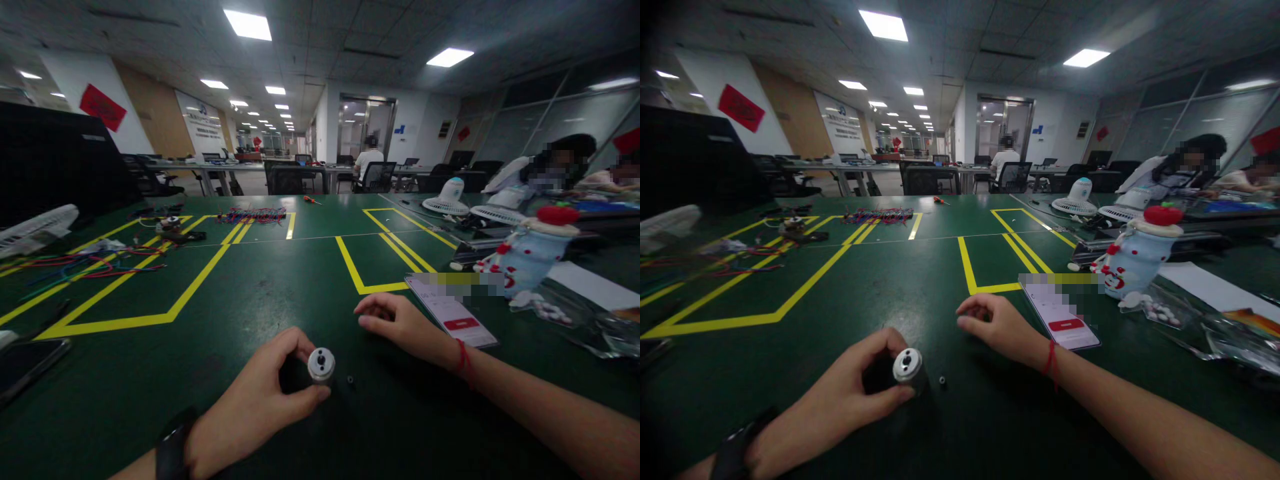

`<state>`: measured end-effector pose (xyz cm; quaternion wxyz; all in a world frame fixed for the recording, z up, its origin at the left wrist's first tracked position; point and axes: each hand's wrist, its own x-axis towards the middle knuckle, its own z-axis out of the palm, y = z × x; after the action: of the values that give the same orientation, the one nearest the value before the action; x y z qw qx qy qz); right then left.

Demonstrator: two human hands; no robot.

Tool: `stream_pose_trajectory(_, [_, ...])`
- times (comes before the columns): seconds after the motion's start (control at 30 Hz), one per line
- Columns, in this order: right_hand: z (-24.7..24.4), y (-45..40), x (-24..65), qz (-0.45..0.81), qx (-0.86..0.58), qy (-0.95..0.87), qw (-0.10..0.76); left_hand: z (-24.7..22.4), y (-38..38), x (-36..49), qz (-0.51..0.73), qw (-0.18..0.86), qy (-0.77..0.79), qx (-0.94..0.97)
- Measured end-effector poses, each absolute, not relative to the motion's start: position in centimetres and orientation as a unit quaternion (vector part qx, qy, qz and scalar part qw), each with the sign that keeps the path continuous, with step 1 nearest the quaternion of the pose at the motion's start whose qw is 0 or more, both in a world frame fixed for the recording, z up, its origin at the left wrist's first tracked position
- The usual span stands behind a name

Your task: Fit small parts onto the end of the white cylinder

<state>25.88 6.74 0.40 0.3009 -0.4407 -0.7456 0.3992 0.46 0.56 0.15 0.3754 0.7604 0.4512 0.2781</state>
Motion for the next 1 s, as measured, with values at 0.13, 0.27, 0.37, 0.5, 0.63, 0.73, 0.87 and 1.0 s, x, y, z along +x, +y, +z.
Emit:
stream_pose_trajectory(0.13, [1.4,4.9,24.7,0.310,-0.314,-0.886,0.145,0.1,0.6,0.4,0.281,0.370,0.450,0.763])
stream_pose_trajectory(0.27, [1.9,4.0,23.3,0.310,-0.337,-0.857,0.239,0.1,0.6,0.4,0.284,0.367,0.445,0.766])
stream_pose_trajectory(0.37, [2.6,3.8,22.2,0.322,-0.348,-0.823,0.313,0.0,0.7,0.4,0.285,0.363,0.443,0.769])
stream_pose_trajectory(0.5, [3.3,3.4,20.8,0.330,-0.325,-0.838,0.287,-0.2,0.7,0.4,0.288,0.355,0.441,0.772])
stream_pose_trajectory(0.63, [3.6,3.0,20.6,0.312,-0.321,-0.852,0.271,-0.3,0.7,0.4,0.285,0.354,0.440,0.775])
stream_pose_trajectory(0.73, [3.8,3.2,21.0,0.329,-0.326,-0.834,0.299,-0.2,0.6,0.4,0.285,0.359,0.443,0.771])
stream_pose_trajectory(0.87, [2.7,4.7,22.3,0.399,-0.401,-0.730,0.385,0.1,0.6,0.4,0.286,0.368,0.445,0.765])
stream_pose_trajectory(1.0, [0.2,6.2,23.8,0.466,-0.472,-0.634,0.399,0.1,0.6,0.4,0.286,0.370,0.448,0.763])
